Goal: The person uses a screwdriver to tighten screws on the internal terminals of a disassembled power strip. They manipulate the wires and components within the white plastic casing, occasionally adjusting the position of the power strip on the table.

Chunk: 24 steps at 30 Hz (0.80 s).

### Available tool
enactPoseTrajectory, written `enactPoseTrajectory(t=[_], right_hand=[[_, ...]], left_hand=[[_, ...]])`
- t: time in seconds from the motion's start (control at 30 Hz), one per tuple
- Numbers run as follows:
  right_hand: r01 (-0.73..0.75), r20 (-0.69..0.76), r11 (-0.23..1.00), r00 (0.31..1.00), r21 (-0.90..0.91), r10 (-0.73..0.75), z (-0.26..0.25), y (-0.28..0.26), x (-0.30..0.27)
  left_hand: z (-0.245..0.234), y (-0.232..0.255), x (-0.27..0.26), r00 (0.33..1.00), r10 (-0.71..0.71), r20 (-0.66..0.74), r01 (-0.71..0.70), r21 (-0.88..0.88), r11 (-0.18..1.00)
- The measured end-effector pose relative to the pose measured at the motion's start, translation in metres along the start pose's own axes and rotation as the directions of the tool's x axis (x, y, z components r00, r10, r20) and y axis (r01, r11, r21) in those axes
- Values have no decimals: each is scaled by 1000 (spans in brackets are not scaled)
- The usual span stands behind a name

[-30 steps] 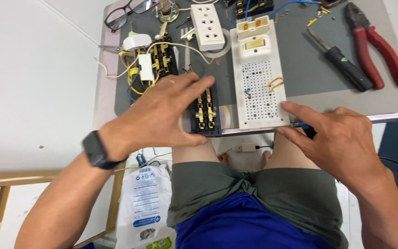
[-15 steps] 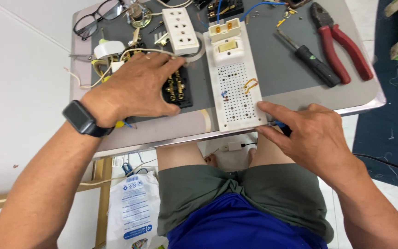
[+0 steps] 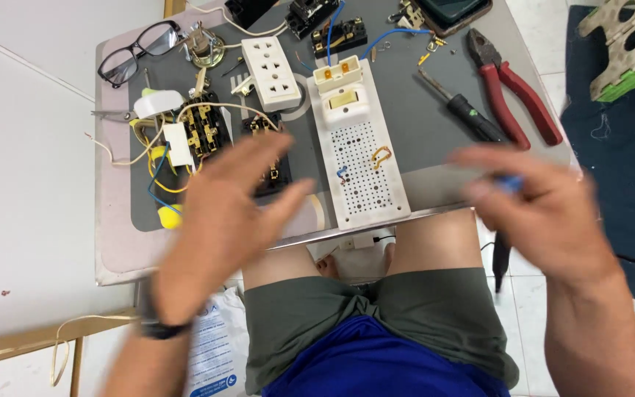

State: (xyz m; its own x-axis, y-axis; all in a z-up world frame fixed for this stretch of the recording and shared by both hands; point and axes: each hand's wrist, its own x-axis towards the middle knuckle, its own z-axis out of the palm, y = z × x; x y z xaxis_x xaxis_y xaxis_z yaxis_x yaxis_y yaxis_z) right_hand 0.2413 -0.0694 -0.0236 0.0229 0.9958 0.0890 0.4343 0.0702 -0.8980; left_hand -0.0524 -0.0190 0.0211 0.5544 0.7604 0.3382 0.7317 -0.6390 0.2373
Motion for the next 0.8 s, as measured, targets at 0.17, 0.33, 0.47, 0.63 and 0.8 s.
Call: enactPoseTrajectory(t=[0.17, 0.33, 0.47, 0.63, 0.8], right_hand=[[221, -437, 911, 898, 349, -50, -5, -14, 35], [548, -518, 830, 683, -104, -515, -1, -28, 74], [583, -405, 778, 670, -233, -623, 20, -40, 85], [619, -219, 730, 699, -291, -681, 28, -49, 88], [611, -202, 639, 629, -467, -750, 25, -43, 95]], left_hand=[[64, 24, 7, 971, -239, -9, 219, -367, 904], [110, 38, -3, 971, -197, -138, 159, -248, 956], [101, 30, 1, 965, -201, -166, 138, -330, 934], [100, 24, -2, 960, -206, -188, 92, -485, 870], [104, 26, 0, 952, -200, -230, 82, -438, 895]])
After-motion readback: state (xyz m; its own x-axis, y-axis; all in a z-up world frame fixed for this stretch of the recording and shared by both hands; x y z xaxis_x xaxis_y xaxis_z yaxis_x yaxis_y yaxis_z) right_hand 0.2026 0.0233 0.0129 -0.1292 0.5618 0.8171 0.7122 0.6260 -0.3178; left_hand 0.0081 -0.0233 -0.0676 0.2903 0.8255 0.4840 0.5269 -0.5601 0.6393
